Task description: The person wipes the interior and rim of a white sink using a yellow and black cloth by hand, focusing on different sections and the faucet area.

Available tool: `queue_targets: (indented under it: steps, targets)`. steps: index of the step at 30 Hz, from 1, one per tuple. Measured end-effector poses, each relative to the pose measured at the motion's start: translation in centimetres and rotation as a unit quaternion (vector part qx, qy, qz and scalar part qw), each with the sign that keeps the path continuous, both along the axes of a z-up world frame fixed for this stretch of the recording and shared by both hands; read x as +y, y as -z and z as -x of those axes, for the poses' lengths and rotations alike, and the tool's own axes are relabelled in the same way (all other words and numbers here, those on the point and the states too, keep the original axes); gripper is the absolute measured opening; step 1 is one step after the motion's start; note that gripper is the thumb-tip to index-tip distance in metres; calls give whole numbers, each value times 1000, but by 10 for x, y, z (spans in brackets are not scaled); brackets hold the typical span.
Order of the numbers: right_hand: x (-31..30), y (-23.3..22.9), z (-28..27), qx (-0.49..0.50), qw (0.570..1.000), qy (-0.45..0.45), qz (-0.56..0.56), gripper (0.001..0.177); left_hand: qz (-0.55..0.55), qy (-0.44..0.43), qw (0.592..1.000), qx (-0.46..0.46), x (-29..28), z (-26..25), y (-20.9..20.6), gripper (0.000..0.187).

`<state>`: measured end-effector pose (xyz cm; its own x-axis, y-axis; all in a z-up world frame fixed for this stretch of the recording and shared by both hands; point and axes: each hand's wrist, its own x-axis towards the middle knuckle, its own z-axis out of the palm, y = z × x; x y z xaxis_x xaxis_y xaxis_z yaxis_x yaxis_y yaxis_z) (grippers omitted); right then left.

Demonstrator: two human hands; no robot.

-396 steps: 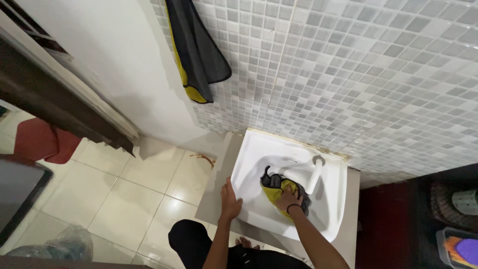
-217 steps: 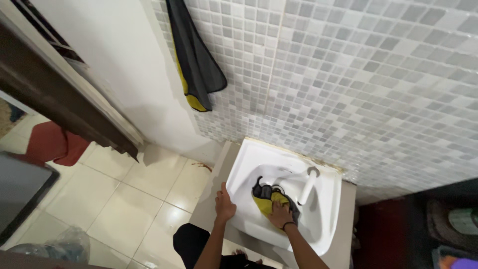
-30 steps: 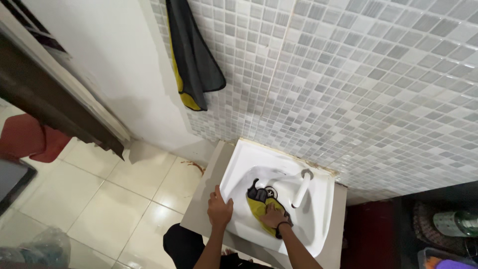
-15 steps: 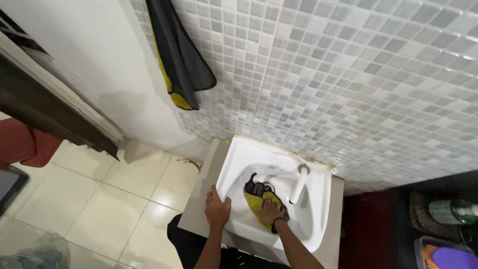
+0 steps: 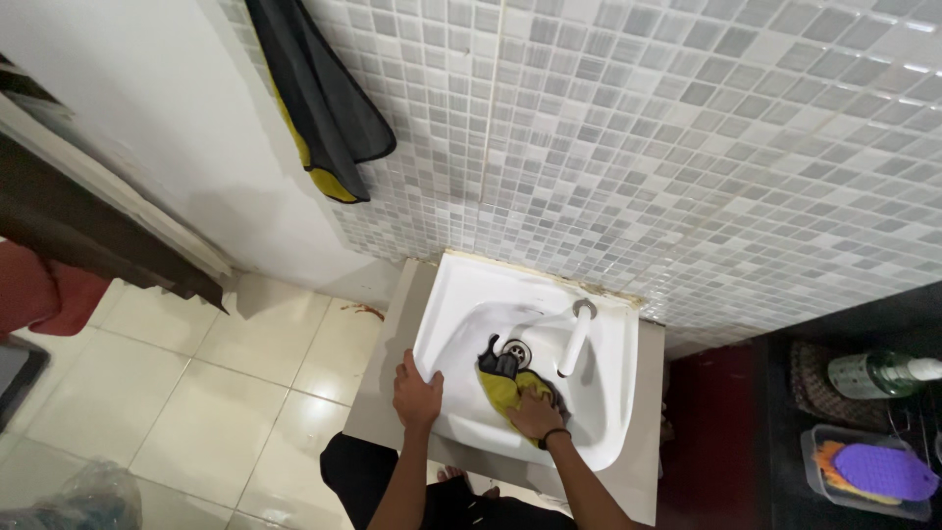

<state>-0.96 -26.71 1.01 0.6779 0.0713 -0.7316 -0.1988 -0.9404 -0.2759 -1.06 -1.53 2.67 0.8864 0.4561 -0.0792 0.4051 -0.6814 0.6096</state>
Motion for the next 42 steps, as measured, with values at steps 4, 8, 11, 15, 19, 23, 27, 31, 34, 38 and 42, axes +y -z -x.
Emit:
queue_targets:
  steps: [4, 8, 11, 15, 19, 23, 27, 31, 34, 38, 42]
  targets:
    - [3, -3, -17, -24, 999, -21, 26, 102, -3, -5, 1000, 8, 0, 0, -5, 82]
    - [6, -9, -35, -63, 997, -26, 33, 107, -10, -8, 999, 46, -3, -3, -17, 82]
    - [9, -12, -47, -105, 994, -17, 19, 107, -15, -1, 998, 68, -4, -4, -25, 81]
    - [17, -14, -58, -146, 988, -40, 30, 104, -31, 3, 996, 82, -4, -6, -21, 80]
    - [23, -22, -68, -124, 988, -73, 49, 95, -54, 3, 996, 65, -6, -8, -17, 79]
    - [30, -22, -73, -111, 986, -109, 54, 90, -57, 16, 995, 84, -6, -7, -22, 81]
    - [34, -6, -77, -182, 972, -147, 20, 86, -39, 26, 991, 126, -5, -8, -31, 80]
    - [57, 14, -75, -231, 940, -250, 31, 85, -21, 44, 994, 100, 2, -10, -20, 85]
    - [66, 9, -65, -200, 955, -214, -37, 87, -7, 52, 997, 55, 5, -4, -1, 87]
    - [62, -8, -38, -155, 975, -131, -91, 83, 9, 51, 998, 44, 9, -9, 9, 92]
    - [28, -15, -11, -112, 989, -10, -98, 85, 10, 40, 996, 79, 4, -9, 4, 92]
